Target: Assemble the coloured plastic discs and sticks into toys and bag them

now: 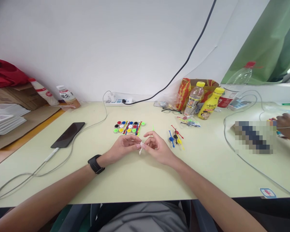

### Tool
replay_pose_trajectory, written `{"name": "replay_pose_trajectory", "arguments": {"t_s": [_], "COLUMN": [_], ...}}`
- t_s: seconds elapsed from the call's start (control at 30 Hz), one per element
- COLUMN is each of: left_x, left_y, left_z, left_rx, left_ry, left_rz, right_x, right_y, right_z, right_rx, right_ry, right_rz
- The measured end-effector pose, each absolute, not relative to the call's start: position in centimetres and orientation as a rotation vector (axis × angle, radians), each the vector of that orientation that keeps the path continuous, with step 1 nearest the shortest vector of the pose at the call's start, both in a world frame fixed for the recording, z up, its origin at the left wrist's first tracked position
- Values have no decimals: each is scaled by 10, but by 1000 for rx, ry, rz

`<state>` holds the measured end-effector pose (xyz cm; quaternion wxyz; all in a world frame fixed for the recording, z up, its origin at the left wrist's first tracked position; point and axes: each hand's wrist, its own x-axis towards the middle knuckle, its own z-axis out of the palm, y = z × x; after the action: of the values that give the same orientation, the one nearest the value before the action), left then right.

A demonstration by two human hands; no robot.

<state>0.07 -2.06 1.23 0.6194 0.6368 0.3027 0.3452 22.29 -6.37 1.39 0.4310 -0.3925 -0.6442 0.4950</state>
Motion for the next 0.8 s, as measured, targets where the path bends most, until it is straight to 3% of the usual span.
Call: {"name": "replay_pose_trajectory", "arguments": {"t_s": [0.33,0.57,0.8], "left_x": [3,4,4], "left_y": [-21,-20,-22], "left_z": [8,5,7], "left_rx": [1535,1690,1767], "left_ry": [642,803,790], "left_rz": [768,830,786], "right_x": [224,248,273], "right_y": [-61,-52,-39], "right_z": [8,16,12], "right_rx": [-1012,-1591,-1963], "right_ry": [-1732,-2050,-2169], "right_rz": [1120,436,-49]}}
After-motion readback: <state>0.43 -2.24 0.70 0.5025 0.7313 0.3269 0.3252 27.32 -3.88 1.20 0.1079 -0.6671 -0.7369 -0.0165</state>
